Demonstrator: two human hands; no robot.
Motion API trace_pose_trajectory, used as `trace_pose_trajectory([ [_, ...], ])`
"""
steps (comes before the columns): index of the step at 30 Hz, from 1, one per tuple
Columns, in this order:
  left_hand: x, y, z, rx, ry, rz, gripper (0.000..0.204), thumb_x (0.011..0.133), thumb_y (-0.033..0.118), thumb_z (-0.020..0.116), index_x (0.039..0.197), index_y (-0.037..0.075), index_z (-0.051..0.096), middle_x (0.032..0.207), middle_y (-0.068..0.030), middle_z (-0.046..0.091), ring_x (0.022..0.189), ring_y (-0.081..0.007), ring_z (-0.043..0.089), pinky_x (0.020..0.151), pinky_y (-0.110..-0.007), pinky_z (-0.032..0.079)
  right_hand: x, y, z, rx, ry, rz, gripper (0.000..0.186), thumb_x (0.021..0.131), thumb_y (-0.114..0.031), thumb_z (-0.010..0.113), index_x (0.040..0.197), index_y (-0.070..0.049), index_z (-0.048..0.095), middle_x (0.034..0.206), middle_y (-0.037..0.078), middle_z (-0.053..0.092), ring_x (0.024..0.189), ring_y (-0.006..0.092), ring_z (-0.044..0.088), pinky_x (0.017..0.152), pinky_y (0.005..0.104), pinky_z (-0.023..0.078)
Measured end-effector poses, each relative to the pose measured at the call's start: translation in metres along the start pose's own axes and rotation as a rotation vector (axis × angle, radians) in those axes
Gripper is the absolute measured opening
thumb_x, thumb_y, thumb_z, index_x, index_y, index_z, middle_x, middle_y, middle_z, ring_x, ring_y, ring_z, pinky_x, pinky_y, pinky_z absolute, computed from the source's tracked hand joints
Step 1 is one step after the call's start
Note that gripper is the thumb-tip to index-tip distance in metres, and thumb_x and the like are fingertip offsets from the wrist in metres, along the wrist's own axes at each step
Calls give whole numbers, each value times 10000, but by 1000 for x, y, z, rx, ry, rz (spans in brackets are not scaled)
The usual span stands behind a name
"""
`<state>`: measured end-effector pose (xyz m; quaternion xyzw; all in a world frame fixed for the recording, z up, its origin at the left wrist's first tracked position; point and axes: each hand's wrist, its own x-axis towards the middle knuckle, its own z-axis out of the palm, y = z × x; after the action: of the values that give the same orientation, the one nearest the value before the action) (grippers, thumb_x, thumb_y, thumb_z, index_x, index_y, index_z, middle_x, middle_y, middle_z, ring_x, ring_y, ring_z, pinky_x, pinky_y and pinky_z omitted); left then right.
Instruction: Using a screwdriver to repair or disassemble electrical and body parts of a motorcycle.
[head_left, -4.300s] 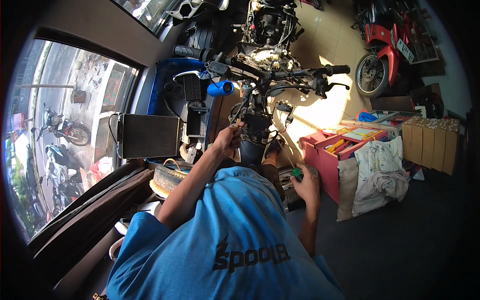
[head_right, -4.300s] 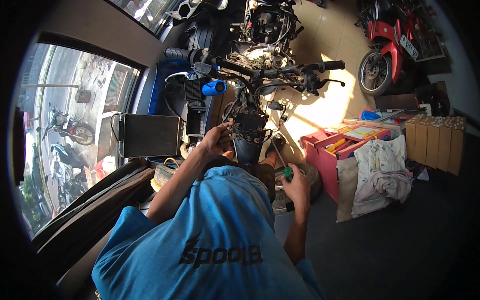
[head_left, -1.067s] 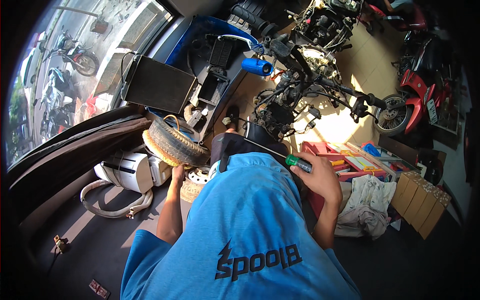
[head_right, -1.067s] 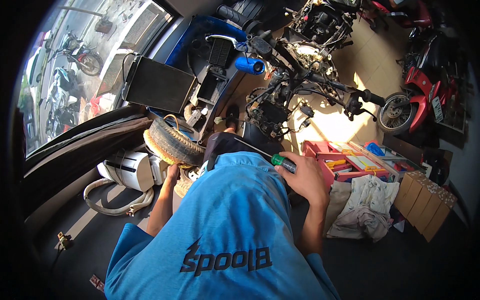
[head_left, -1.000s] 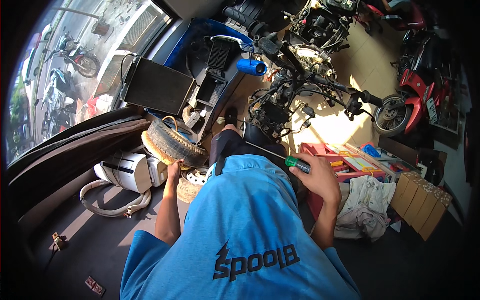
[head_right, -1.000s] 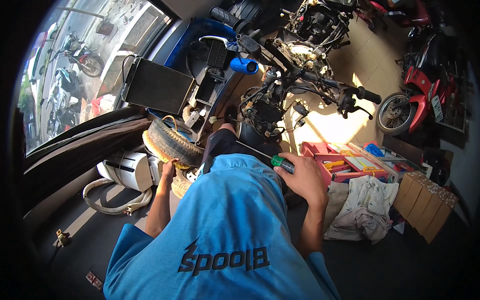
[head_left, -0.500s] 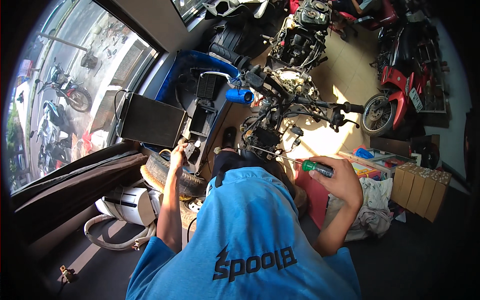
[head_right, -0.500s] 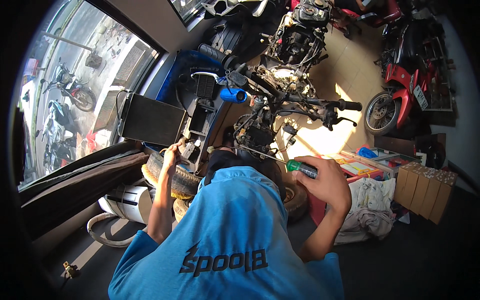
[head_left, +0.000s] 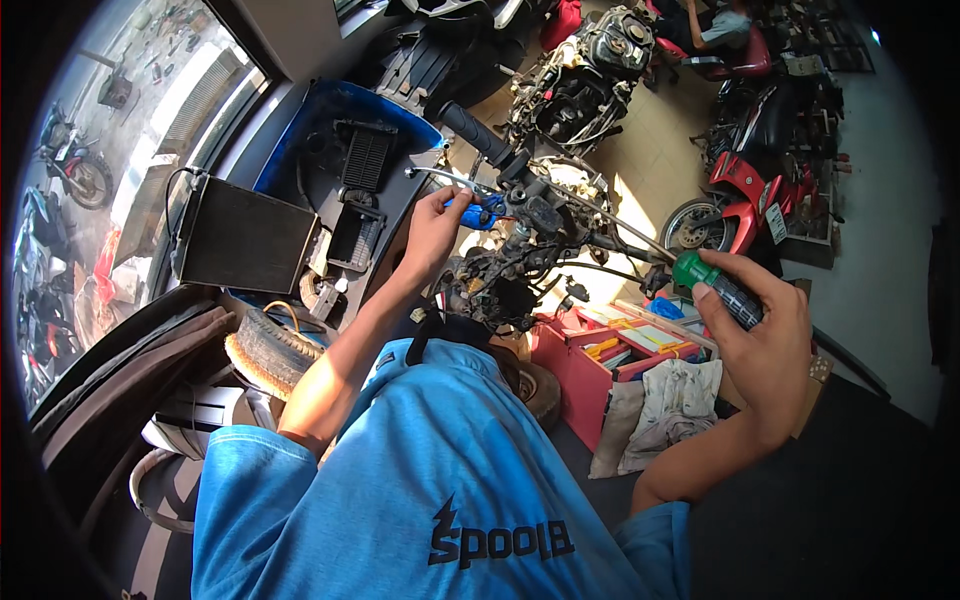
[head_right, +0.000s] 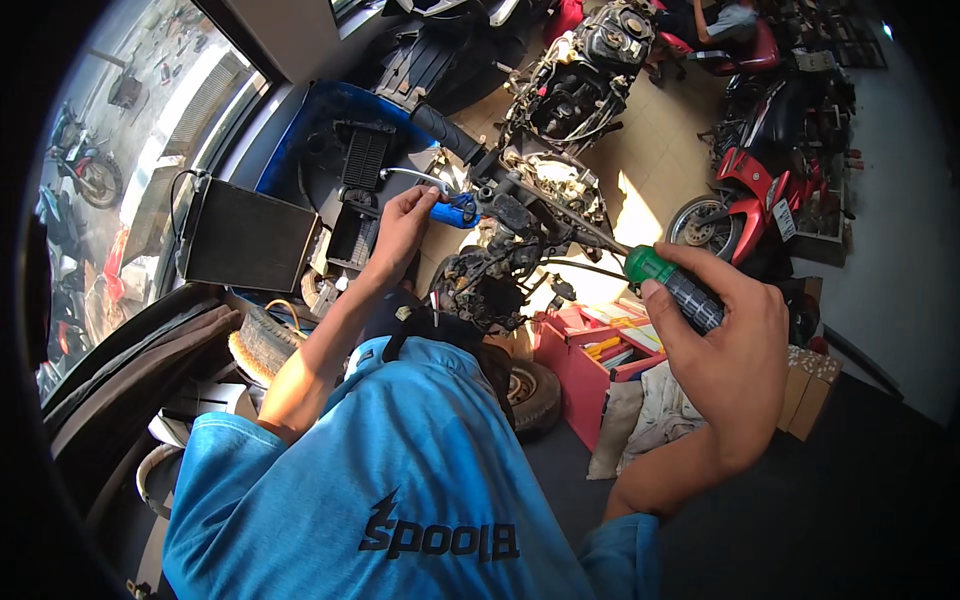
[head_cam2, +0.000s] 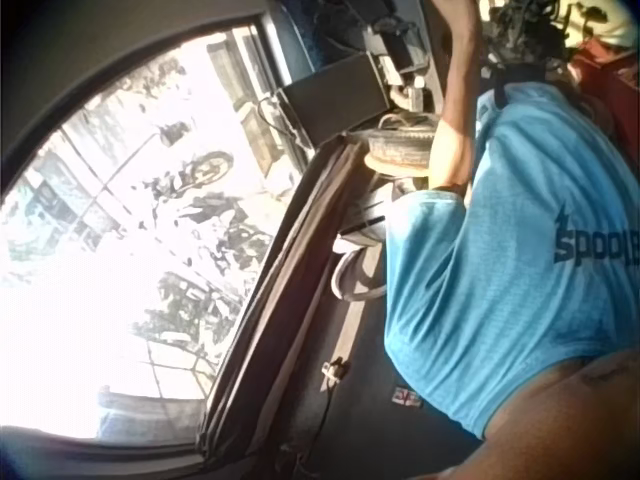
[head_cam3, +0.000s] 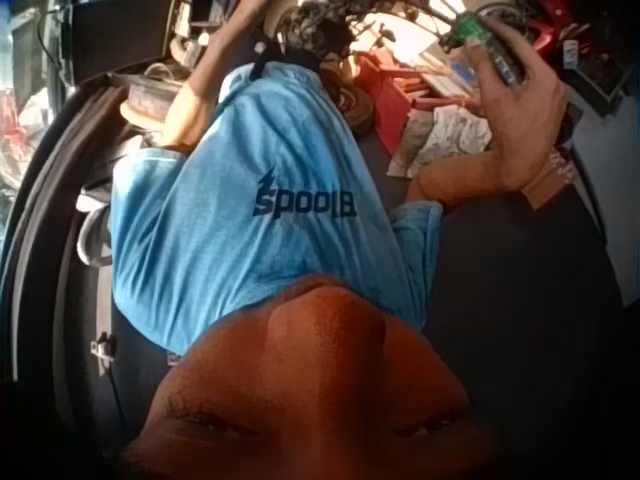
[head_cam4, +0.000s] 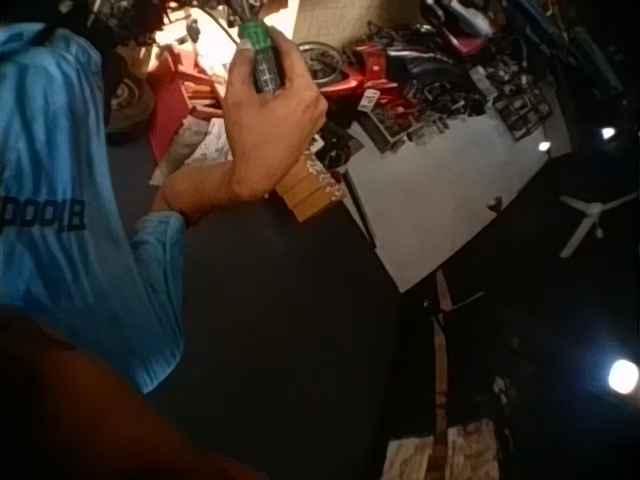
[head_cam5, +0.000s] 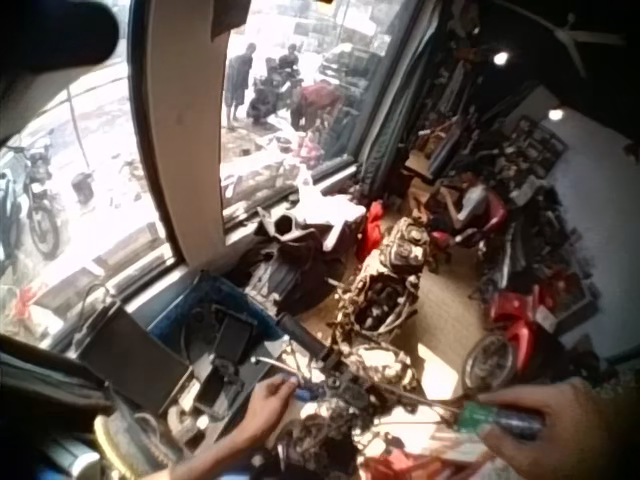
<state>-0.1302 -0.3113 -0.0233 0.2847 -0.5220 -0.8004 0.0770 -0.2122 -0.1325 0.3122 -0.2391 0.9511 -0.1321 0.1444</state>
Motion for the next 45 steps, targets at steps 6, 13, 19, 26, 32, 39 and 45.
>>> trace_pose_trajectory([
  [6,19,7,-7,122,3,-57,299,922,244,573,904,-36,677,718,-13,616,675,-63,518,644,-242,422,36,-11,26,-30,-19,0,269,783,-189,710,964,8,688,699,166,665,607,203,668,608,294,494],
  [13,29,-2,-1,107,-29,-14,272,908,221,587,924,-29,693,746,-30,658,665,-59,522,621,-238,423,50,-19,27,-59,-54,10,251,787,-193,700,953,-5,697,699,154,665,562,197,645,593,296,482],
  [19,34,-9,8,79,-79,-60,275,915,226,584,923,-25,694,731,-10,649,646,-40,501,591,-222,401,57,-18,26,-88,-72,16,241,779,-185,699,950,-15,702,710,153,669,538,196,632,585,302,481],
  [26,41,-9,12,69,-80,-104,268,919,226,579,933,-11,704,677,15,609,589,-28,455,528,-224,360,63,-21,22,-59,-100,28,230,780,-178,697,943,-16,704,738,176,670,649,240,684,614,305,497],
  [32,42,2,14,121,-87,-177,218,898,172,623,923,-27,708,760,-7,657,701,-42,552,661,-208,432,66,-20,18,-54,-140,92,230,780,-181,699,942,-17,704,749,172,675,650,239,682,627,305,497],
  [39,43,6,13,191,-77,-163,215,876,202,670,881,-7,719,638,50,558,601,-16,421,548,-211,328,69,-16,16,-48,-121,47,230,787,-174,695,957,-19,703,760,167,681,647,226,682,627,297,497],
  [45,40,9,14,198,-73,-167,251,875,251,683,863,3,717,552,99,381,545,-9,305,504,-222,241,71,-14,15,-34,-147,52,227,789,-171,693,955,-17,702,747,164,679,631,219,678,613,295,493],
])
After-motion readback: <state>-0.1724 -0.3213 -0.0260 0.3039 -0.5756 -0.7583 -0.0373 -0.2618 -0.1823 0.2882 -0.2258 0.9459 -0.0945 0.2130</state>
